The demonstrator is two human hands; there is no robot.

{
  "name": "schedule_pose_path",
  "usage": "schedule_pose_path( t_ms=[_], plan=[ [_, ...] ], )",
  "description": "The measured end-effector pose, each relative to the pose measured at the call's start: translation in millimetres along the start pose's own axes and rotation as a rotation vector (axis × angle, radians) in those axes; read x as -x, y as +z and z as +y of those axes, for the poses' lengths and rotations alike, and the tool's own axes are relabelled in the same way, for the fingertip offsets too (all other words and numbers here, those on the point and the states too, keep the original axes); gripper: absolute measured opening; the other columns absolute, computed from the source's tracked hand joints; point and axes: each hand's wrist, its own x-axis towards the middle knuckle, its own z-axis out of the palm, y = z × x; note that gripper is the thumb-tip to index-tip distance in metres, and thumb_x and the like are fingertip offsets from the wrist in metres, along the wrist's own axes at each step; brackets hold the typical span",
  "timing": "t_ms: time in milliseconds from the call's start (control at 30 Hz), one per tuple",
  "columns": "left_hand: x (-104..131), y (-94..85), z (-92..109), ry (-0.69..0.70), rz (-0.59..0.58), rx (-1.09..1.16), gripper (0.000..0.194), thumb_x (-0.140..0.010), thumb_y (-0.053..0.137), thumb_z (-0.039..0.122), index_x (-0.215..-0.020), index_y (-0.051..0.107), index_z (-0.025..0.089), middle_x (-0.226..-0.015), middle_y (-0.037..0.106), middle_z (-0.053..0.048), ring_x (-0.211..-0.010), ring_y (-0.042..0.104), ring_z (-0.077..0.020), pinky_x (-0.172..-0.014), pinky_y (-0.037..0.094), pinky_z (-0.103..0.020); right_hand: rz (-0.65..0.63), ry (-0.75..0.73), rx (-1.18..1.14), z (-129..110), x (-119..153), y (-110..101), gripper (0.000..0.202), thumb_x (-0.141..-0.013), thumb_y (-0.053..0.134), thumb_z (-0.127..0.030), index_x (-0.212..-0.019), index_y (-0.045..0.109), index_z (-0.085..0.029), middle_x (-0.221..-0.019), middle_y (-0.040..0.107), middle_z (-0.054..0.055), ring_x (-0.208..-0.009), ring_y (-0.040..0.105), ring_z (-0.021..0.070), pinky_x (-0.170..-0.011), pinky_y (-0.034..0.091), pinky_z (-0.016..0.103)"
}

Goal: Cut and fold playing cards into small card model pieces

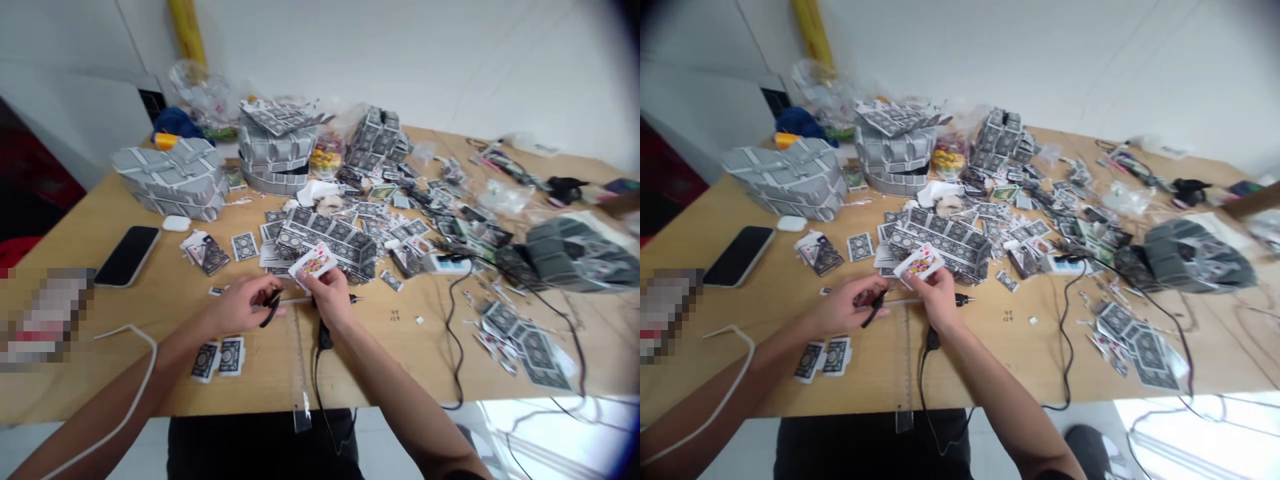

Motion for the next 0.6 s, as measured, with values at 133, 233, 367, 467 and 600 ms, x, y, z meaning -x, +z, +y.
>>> schedule_pose_path(
  t_ms=[133, 233, 367, 467, 600],
  plan=[
    [-1, -1.2, 0, -0.001, -0.043, -0.025, 0.028, -0.093, 0.077, 0.043, -0.107, 0.066, 0.021, -0.074, 0.064, 0.005, -0.061, 0.051, -0.0124, -0.058, 0.041, -0.024, -0.133, 0.025, -0.087, -7, 2, 3, 0.035, -0.077, 0.094, -0.044, -0.101, 0.080, -0.023, -0.108, 0.085, 0.006, -0.097, 0.079, 0.0282, -0.087, 0.064, 0.039],
    [-1, -0.8, 0, -0.004, -0.040, -0.028, 0.029, -0.094, 0.077, 0.045, -0.107, 0.065, 0.021, -0.072, 0.060, 0.006, -0.060, 0.050, -0.0126, -0.056, 0.039, -0.024, -0.181, 0.055, -0.135, -11, 4, 5, 0.036, -0.076, 0.094, -0.045, -0.101, 0.080, -0.025, -0.108, 0.086, 0.007, -0.103, 0.080, 0.0318, -0.088, 0.065, 0.042],
    [-1, 0.5, -3, -0.012, -0.051, -0.038, 0.030, -0.094, 0.076, 0.044, -0.109, 0.065, 0.022, -0.073, 0.061, 0.005, -0.061, 0.052, -0.0130, -0.057, 0.041, -0.024, -0.181, 0.071, -0.155, -11, 4, 4, 0.037, -0.074, 0.094, -0.045, -0.101, 0.078, -0.025, -0.104, 0.086, 0.006, -0.104, 0.081, 0.0332, -0.096, 0.064, 0.046],
    [-1, 1.0, -3, -0.015, -0.076, -0.050, 0.030, -0.095, 0.076, 0.044, -0.111, 0.064, 0.022, -0.075, 0.064, 0.004, -0.062, 0.054, -0.0134, -0.058, 0.042, -0.024, -0.176, 0.086, -0.183, -13, 4, 5, 0.036, -0.071, 0.095, -0.042, -0.098, 0.078, -0.024, -0.100, 0.086, 0.006, -0.102, 0.082, 0.0333, -0.103, 0.062, 0.048],
    [0, 0.6, -1, 0.003, -0.084, -0.064, 0.030, -0.096, 0.076, 0.044, -0.111, 0.064, 0.021, -0.075, 0.065, 0.004, -0.063, 0.056, -0.0137, -0.058, 0.042, -0.024, -0.187, 0.099, -0.231, -15, 4, 6, 0.037, -0.070, 0.097, -0.039, -0.098, 0.080, -0.023, -0.104, 0.086, 0.007, -0.104, 0.081, 0.0341, -0.105, 0.060, 0.048]
  ],
)
